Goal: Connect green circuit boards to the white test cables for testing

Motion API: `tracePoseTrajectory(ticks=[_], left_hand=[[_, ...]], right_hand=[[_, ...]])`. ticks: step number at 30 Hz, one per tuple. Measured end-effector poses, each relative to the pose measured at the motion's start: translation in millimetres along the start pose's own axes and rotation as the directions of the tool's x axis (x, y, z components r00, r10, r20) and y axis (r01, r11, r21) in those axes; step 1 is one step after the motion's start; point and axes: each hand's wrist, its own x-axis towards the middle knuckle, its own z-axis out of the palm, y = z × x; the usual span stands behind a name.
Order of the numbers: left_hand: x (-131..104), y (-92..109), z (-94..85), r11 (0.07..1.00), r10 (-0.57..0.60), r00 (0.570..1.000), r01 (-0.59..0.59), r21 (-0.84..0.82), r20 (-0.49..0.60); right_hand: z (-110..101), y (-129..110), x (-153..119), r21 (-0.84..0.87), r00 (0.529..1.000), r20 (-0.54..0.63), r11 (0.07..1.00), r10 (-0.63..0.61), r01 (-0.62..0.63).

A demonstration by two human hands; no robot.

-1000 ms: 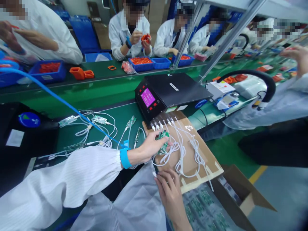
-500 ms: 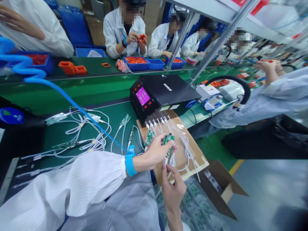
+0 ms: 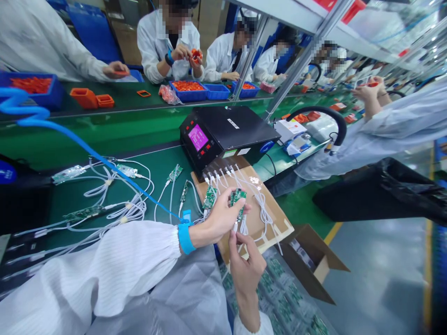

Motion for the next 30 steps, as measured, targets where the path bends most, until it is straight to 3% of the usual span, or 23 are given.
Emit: tracePoseTrajectory(ticks=[11,30], left_hand=[[2.2,-12.2,-3.7,0.996,0.092,0.996,-0.092,0.007,0.009],[-1.0,-18.7,-3.0,0.987,0.151,0.988,-0.152,0.061,0.015]], right_hand=[[-0.1,-5.1,4.1,0.012,0.999,0.044,1.000,-0.015,0.014],[1.7,-5.1,5.3,-0.028,1.000,-0.018,1.000,0.003,-0.003]])
